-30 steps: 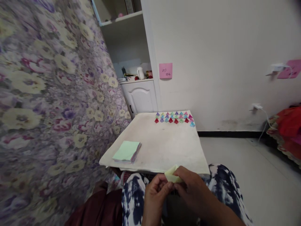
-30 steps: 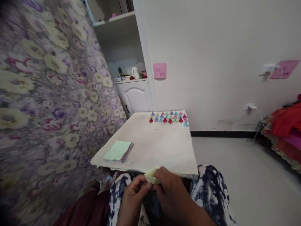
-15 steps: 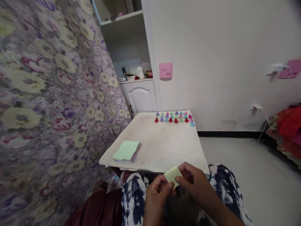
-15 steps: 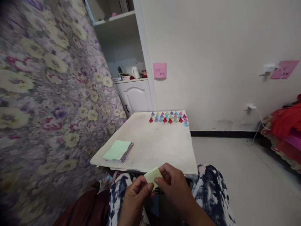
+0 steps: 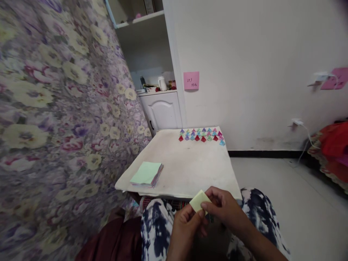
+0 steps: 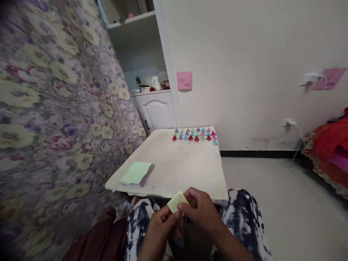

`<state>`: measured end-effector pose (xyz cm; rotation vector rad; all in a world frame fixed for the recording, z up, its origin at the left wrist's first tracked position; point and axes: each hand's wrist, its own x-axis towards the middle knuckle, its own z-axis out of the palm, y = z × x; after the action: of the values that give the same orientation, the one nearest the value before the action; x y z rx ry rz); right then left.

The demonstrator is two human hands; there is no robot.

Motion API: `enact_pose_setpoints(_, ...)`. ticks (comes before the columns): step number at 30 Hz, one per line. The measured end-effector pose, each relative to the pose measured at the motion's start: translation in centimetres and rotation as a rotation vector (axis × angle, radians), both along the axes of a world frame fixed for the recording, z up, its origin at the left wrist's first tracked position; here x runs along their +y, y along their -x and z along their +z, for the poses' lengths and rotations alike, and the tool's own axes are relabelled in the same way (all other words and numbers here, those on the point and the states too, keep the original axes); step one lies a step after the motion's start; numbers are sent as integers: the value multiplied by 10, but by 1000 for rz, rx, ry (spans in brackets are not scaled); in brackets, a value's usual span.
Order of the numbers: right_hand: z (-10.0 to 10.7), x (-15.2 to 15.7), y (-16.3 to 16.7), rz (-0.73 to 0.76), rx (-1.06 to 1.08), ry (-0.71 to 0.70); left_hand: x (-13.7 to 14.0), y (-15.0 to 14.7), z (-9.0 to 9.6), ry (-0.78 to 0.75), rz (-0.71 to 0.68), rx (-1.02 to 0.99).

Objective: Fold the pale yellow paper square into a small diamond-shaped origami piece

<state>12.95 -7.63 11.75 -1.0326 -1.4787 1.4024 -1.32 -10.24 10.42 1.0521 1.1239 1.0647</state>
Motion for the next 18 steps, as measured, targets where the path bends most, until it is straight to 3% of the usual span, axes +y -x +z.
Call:
enact_pose_setpoints(5, -8, 6, 1, -33, 101, 11, -4, -2, 5, 14, -10, -1)
enact_pose_setpoints(10, -5, 5, -1, 81, 125, 31, -8, -6, 12, 14, 5, -1)
enact_pose_setpoints(18, -1, 6, -5, -18, 190, 61, -9, -3, 11, 40, -101, -35)
